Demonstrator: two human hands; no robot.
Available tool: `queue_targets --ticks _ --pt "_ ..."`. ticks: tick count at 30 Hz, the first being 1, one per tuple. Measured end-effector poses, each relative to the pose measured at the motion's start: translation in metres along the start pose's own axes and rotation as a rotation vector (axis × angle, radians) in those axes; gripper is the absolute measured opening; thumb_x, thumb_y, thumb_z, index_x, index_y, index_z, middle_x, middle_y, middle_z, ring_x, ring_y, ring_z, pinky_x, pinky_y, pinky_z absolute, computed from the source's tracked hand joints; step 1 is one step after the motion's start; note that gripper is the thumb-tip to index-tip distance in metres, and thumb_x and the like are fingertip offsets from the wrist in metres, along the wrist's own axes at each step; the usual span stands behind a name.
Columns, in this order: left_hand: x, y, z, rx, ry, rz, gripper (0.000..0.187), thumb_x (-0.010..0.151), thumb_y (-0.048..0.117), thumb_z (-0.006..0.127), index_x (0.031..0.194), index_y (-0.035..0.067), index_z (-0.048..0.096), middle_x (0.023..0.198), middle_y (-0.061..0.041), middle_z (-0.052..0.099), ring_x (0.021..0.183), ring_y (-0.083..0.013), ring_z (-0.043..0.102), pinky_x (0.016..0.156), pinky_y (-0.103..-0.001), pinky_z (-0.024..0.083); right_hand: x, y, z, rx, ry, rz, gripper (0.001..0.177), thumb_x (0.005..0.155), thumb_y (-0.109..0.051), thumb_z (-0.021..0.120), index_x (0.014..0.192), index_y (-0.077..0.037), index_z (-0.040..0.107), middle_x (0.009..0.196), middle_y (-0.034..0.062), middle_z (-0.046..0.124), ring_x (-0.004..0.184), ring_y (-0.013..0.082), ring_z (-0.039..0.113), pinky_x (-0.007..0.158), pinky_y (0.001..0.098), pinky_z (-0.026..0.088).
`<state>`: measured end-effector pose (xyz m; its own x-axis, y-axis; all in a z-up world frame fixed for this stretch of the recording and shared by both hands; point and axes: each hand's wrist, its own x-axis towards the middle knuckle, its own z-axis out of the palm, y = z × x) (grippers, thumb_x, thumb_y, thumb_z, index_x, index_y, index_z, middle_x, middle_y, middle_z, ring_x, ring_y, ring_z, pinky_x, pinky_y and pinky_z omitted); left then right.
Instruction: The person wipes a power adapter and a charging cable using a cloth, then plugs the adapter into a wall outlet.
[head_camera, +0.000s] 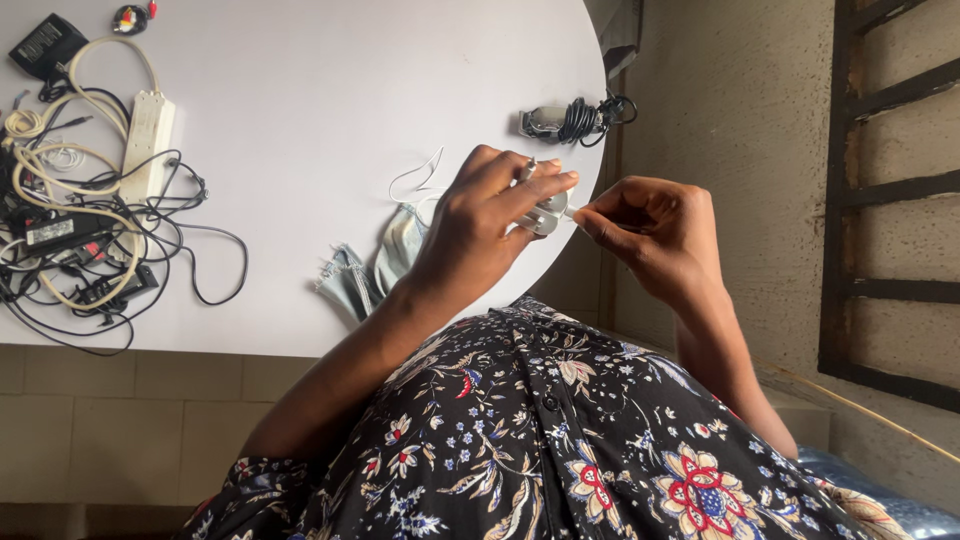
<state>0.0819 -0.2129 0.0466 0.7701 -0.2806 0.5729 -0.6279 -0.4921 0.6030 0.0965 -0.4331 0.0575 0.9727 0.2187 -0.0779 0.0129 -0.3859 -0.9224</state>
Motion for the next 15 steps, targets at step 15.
queue_targets --ticks 15 --pt "-0.013 -0.003 -0.018 -0.02 0.018 -0.072 0.055 0.073 -0.003 0.085 0.124 0.015 0.073 0.116 -0.002 0.071 0.103 -0.0222 0.06 0.089 -0.034 0.055 0.011 0.029 0.017 0.312 -0.319 -0.026 0.025 0.102 -0.015 0.068 0.118 0.003 0.062 0.102 0.0062 0.067 0.087 0.0107 0.061 0.072 0.0276 0.052"
